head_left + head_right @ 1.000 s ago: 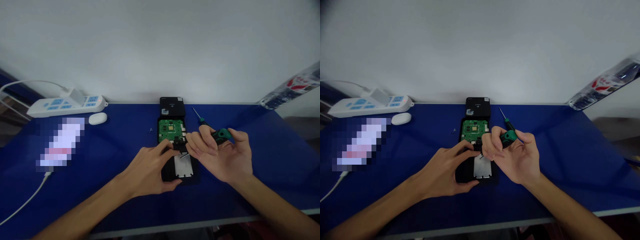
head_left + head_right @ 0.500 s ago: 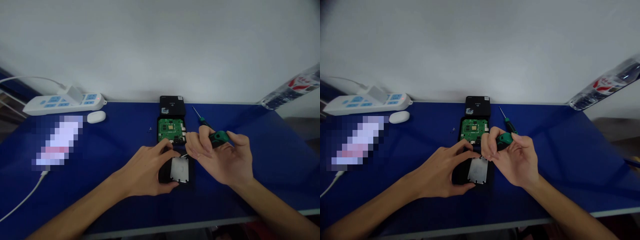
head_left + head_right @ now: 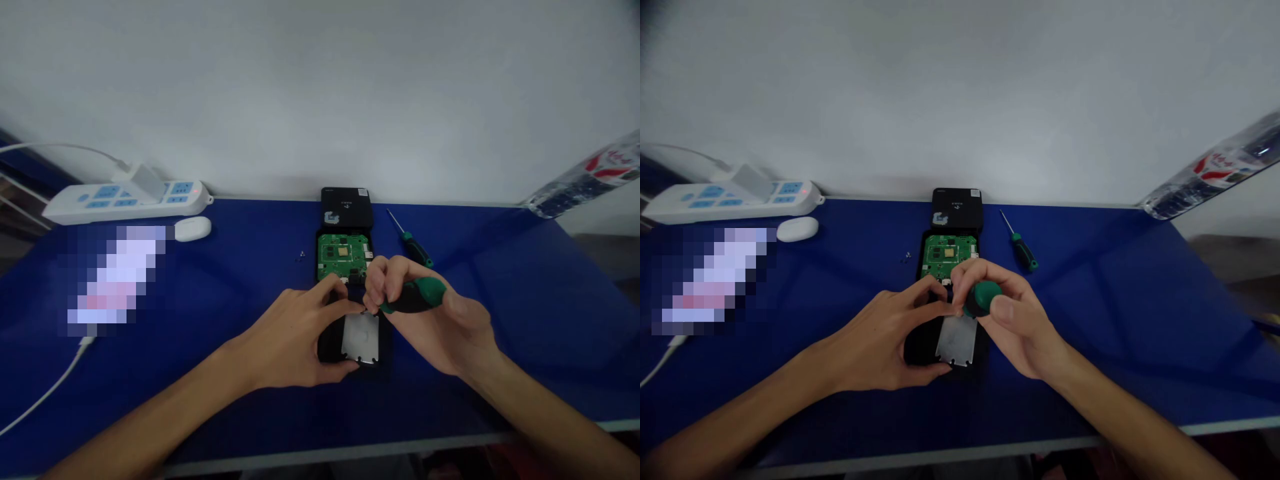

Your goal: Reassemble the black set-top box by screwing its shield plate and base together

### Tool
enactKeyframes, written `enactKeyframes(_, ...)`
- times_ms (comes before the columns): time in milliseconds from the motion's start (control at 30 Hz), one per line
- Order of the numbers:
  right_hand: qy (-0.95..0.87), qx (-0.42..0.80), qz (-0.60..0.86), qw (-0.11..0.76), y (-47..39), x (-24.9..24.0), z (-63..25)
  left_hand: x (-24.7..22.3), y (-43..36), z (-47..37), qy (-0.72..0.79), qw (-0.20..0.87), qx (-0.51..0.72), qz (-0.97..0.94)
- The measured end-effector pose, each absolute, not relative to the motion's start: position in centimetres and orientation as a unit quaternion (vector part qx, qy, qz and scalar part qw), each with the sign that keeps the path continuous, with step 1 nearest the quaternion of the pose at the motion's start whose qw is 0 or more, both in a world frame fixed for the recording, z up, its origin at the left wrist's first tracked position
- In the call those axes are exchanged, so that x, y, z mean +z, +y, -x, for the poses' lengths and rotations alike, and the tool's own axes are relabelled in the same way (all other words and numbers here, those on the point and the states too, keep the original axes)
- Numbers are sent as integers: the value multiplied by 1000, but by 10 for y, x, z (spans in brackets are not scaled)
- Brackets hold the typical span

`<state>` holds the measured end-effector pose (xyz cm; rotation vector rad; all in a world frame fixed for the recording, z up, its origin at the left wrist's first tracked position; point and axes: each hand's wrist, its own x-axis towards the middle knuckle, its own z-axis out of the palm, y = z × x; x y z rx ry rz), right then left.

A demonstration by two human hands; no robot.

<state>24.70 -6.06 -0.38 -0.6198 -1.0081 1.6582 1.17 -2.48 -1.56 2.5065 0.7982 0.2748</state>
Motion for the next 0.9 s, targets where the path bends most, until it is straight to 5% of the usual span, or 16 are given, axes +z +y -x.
enactKeyframes(900, -401, 747, 188, 496, -52, -2, -246, -11, -21, -11, 306, 283, 52, -907)
